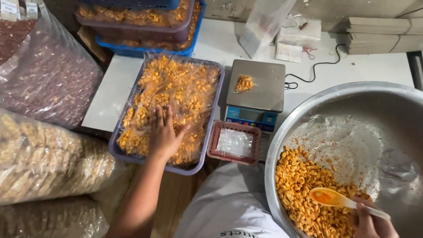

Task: Scooping nuts from a large bowl into small plastic bags and weighing them on a digital scale.

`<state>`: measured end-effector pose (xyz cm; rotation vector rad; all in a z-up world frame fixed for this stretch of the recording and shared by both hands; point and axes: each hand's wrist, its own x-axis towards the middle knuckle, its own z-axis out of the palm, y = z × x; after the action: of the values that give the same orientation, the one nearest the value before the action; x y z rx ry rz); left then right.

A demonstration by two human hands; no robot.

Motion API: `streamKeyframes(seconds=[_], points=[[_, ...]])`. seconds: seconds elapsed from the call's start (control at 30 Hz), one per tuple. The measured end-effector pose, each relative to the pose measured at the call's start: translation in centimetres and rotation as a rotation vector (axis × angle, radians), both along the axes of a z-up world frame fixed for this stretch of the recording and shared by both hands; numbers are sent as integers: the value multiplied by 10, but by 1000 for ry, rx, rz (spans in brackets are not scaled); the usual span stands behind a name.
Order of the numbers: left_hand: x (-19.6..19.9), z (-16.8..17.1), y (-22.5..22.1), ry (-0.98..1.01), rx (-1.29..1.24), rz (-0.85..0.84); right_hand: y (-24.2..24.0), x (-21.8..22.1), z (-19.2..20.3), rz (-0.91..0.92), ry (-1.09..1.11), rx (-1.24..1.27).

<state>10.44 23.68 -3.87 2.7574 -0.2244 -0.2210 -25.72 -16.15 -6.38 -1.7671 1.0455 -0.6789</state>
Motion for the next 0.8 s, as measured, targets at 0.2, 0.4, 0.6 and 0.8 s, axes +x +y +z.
streamKeyframes(seconds=[0.2,0.4,0.6,0.8], points=[[-10,-1,-56,-284,-9,-80,-103,-61,-93,-122,100,142],[-40,-101,-124,-288,-60,-686,-106,-61,-149,-69,301,925],[-39,-101,-135,-8,70,-731,23,14,-52,-186,145,423],[-33,-94,-144,-93,-363,-689,10,40,10,-117,-50,355]])
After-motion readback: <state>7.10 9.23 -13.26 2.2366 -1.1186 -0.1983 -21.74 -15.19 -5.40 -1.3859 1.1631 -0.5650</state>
